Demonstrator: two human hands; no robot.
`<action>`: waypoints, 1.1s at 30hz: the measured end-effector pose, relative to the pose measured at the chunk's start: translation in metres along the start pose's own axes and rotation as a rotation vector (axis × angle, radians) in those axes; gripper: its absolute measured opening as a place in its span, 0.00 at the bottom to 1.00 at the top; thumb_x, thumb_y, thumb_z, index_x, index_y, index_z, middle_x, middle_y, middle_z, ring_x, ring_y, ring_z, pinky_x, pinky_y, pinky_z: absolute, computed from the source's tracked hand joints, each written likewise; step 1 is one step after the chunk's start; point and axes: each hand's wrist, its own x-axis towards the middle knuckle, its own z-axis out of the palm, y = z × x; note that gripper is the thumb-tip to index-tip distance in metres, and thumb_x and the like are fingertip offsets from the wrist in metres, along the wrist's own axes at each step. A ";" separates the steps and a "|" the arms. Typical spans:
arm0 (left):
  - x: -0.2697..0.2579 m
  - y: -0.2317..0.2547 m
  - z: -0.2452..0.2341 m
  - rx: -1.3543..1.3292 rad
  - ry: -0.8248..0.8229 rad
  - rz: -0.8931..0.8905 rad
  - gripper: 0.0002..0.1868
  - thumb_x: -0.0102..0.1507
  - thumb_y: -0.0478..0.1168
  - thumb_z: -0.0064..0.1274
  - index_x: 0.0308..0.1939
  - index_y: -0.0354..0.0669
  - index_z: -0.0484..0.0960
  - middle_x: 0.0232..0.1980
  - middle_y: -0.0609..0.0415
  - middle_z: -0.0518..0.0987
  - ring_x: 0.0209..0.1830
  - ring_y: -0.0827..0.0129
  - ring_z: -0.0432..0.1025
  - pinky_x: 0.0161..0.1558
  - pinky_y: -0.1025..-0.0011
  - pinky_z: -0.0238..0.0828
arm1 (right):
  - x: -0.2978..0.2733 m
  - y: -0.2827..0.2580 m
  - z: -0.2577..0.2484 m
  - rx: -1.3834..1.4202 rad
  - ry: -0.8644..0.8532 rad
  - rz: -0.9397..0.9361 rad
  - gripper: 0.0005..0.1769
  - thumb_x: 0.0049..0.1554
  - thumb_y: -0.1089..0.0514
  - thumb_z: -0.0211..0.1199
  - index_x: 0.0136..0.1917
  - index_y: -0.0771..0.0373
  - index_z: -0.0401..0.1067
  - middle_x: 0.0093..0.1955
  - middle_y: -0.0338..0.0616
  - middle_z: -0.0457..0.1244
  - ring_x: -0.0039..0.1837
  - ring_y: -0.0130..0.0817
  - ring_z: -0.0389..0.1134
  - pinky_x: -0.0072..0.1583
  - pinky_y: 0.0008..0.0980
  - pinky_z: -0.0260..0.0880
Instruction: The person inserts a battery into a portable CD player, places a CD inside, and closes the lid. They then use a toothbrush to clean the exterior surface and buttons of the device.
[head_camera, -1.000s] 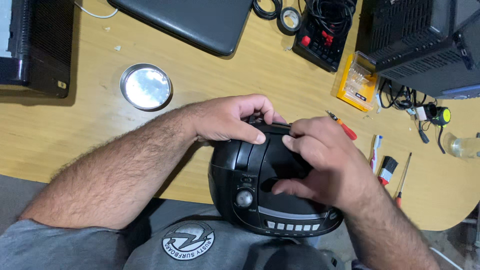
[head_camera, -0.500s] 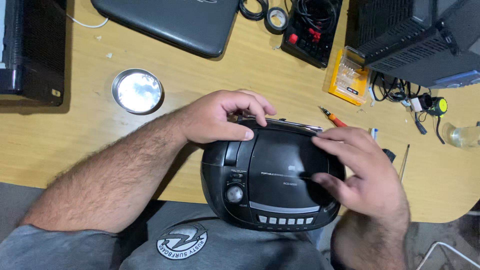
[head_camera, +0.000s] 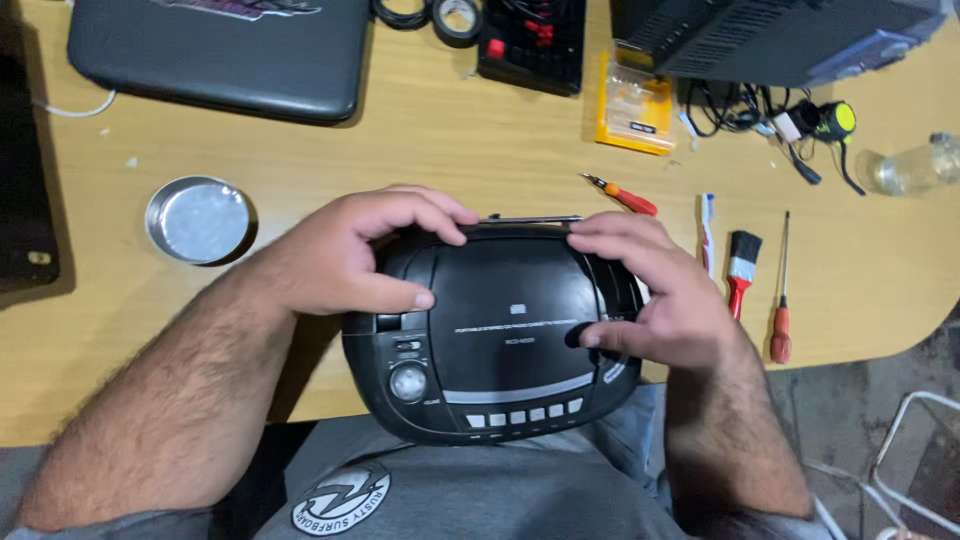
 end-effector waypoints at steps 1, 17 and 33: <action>0.000 0.000 0.000 0.000 -0.016 0.001 0.27 0.54 0.42 0.67 0.57 0.50 0.79 0.68 0.50 0.77 0.71 0.62 0.71 0.74 0.61 0.63 | -0.001 0.001 0.003 0.003 0.012 0.010 0.46 0.44 0.39 0.75 0.72 0.56 0.67 0.73 0.47 0.61 0.77 0.42 0.59 0.77 0.45 0.59; 0.005 0.007 0.002 0.013 -0.064 0.008 0.29 0.59 0.43 0.57 0.64 0.41 0.73 0.70 0.46 0.73 0.75 0.58 0.67 0.76 0.59 0.60 | -0.020 0.008 0.004 0.157 0.134 -0.270 0.38 0.50 0.44 0.76 0.68 0.60 0.68 0.77 0.57 0.57 0.81 0.54 0.58 0.81 0.54 0.58; 0.000 -0.003 0.002 0.071 -0.059 0.069 0.27 0.59 0.44 0.59 0.63 0.47 0.78 0.69 0.48 0.73 0.72 0.60 0.68 0.74 0.60 0.58 | -0.006 -0.028 -0.025 -0.481 0.037 -0.590 0.15 0.61 0.48 0.64 0.43 0.62 0.74 0.49 0.49 0.70 0.53 0.47 0.74 0.57 0.52 0.77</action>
